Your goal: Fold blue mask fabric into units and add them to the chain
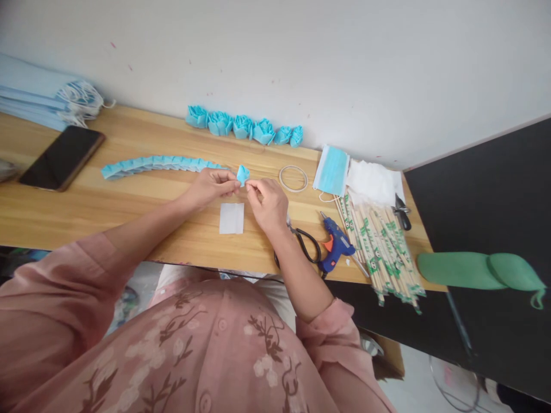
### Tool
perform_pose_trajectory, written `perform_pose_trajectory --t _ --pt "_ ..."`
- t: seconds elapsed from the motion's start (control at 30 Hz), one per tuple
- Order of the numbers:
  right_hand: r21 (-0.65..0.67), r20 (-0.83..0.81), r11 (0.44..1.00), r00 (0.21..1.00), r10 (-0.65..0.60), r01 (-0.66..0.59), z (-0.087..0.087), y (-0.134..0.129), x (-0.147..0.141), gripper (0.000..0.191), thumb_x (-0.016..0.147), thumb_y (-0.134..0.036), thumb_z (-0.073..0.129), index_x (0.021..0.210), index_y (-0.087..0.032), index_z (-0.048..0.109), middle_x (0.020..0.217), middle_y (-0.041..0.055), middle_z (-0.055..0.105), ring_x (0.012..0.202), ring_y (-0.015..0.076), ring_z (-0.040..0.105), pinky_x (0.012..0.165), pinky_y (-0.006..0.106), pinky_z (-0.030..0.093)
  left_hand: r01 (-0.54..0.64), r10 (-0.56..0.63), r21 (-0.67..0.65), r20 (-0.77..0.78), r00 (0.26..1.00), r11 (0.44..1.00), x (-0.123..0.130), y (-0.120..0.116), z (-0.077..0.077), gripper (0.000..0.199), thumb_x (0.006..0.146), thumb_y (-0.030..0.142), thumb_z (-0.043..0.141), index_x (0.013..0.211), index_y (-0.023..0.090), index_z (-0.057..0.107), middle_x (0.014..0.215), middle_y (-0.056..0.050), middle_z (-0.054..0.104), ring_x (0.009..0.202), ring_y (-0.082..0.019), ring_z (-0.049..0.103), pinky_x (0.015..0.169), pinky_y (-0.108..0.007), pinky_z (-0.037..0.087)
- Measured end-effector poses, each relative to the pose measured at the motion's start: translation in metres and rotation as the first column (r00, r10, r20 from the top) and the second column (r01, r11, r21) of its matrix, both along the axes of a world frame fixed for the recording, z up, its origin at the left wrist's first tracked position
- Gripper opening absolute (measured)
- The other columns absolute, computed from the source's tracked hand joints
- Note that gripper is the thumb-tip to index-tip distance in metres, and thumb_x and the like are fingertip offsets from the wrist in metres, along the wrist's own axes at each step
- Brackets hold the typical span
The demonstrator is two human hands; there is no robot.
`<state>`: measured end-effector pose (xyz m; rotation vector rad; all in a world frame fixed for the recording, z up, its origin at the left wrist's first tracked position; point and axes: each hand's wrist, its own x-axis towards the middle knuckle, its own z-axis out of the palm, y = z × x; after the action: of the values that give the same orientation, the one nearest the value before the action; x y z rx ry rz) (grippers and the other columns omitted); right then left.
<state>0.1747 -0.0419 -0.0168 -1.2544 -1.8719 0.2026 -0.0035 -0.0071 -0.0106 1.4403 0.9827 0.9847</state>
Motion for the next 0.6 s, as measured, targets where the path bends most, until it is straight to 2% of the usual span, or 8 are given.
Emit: perform_pose_trajectory --t 0.13,0.37,0.6 --pt "0.002 -0.023 1.000 1.000 0.007 -0.007 0.0000 0.0004 -0.0006 0.012 0.091 -0.023 0.060 0.084 -0.023 0.069 0.082 0.0022 0.073 0.077 0.0178 0.063 0.078 0.033 0.048 0.014 -0.014 0.007 0.006 1.000 1.000 0.0000 0.0000 -0.0002 0.026 0.073 0.037 0.075 0.063 0.015 0.066 0.058 0.001 0.062 0.052 -0.007 0.048 0.052 -0.020 0.039" --pt "-0.026 -0.006 1.000 1.000 -0.008 0.008 0.0018 -0.0012 -0.0001 0.016 0.093 -0.025 0.055 0.083 -0.023 0.067 0.081 0.0026 0.071 0.079 0.0180 0.062 0.079 0.032 0.047 0.025 -0.025 -0.005 0.008 1.000 1.000 0.0005 -0.0012 0.0020 0.023 0.074 0.034 0.072 0.064 0.015 0.065 0.060 0.000 0.062 0.053 -0.007 0.048 0.053 -0.021 0.039" --pt "-0.075 -0.106 0.990 0.986 -0.128 0.120 -0.0018 0.0081 0.0056 0.015 0.089 -0.026 0.054 0.082 -0.022 0.066 0.080 0.0022 0.070 0.076 0.0177 0.062 0.077 0.032 0.048 -0.015 0.017 -0.057 0.031 0.999 0.998 -0.0014 0.0005 0.0058 0.021 0.073 0.033 0.069 0.064 0.016 0.061 0.059 0.000 0.061 0.051 -0.007 0.049 0.050 -0.020 0.039"
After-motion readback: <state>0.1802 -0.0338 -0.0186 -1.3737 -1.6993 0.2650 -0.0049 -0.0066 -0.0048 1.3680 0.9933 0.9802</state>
